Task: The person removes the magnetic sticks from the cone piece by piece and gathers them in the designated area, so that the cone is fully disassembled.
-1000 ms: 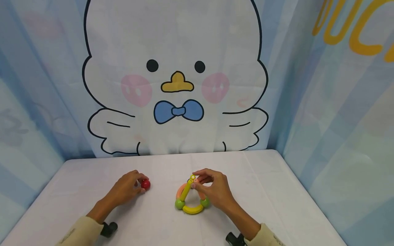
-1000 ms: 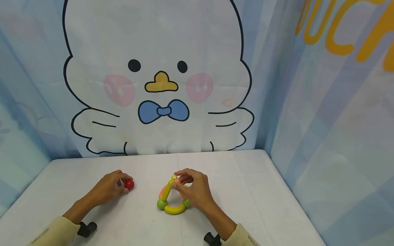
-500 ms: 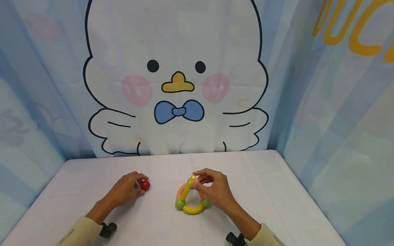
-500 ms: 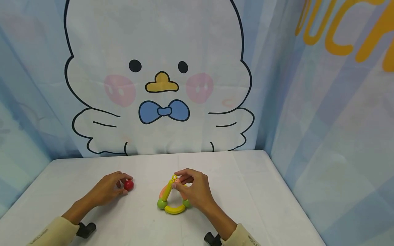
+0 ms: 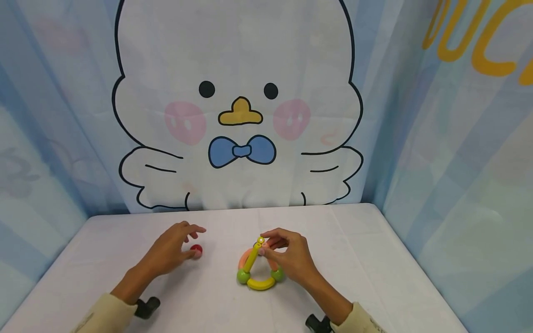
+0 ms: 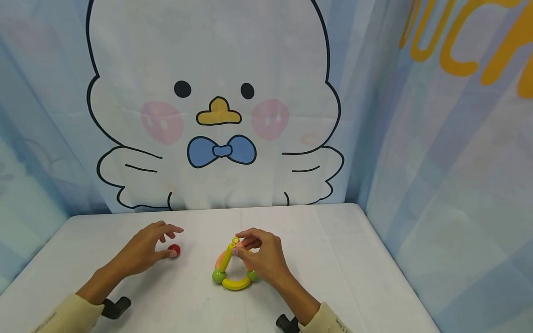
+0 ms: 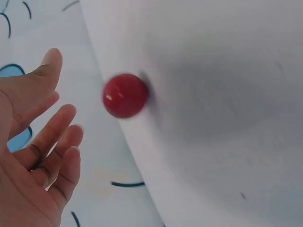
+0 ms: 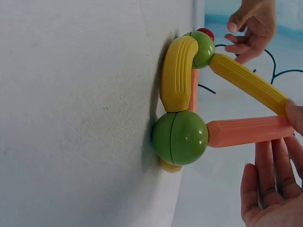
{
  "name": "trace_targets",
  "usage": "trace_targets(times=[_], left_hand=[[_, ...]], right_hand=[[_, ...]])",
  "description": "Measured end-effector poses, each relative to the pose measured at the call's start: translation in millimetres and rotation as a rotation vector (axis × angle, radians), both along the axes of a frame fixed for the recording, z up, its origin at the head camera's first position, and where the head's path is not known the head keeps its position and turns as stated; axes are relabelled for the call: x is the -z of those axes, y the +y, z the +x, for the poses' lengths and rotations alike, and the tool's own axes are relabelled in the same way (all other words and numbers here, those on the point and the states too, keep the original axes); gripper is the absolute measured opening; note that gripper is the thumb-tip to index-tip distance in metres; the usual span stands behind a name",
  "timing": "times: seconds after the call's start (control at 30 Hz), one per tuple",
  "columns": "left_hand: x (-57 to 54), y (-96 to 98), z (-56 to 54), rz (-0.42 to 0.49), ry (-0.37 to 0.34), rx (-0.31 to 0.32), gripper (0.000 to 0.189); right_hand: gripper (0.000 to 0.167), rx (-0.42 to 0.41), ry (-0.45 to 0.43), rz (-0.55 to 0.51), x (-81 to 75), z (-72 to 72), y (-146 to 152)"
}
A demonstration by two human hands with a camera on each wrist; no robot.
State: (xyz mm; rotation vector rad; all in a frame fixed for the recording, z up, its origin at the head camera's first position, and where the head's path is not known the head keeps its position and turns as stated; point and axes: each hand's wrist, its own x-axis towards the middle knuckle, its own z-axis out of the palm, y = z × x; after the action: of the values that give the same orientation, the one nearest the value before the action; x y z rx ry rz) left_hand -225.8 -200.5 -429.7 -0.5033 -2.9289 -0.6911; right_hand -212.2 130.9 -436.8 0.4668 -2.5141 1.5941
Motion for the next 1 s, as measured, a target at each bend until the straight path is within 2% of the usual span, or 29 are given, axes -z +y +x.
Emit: trace_targets(times=[0.17, 0.33, 0.53, 0.7, 0.87, 1.0], left_hand=[[-13.9, 25.3, 9.8, 0.010, 0.039, 0.032, 0.056], [-18.3, 53.9, 19.8, 0.041, 0.069, 0.071, 0.054], [-12.5, 86.4, 26.1, 0.114, 0.087, 0.099, 0.051], [-3.7, 108.1, 26.5, 0.193, 0.123, 0.088, 0.048], [3.4, 118.1, 25.8, 0.261, 0.167, 0.071, 0.042], [6.1, 122.0, 26.5, 0.295, 0.176, 0.048, 0.038]], right_hand=[[0.031, 0.001, 0.010, 0.013, 0.4, -0.1, -0.3], [0.031, -0.003, 0.013, 0.013, 0.3, -0.8, -0.3], [0.031, -0.008, 0.029, 0.024, 1.4, -1.5, 0.5], [0.031, -0.014, 0.027, 0.012, 1.8, -2.0, 1.4], [0.031, -0.022, 0.032, 0.013, 2.7, -2.0, 2.0], [0.031, -0.026, 0.044, 0.013, 3.5, -1.2, 3.4]])
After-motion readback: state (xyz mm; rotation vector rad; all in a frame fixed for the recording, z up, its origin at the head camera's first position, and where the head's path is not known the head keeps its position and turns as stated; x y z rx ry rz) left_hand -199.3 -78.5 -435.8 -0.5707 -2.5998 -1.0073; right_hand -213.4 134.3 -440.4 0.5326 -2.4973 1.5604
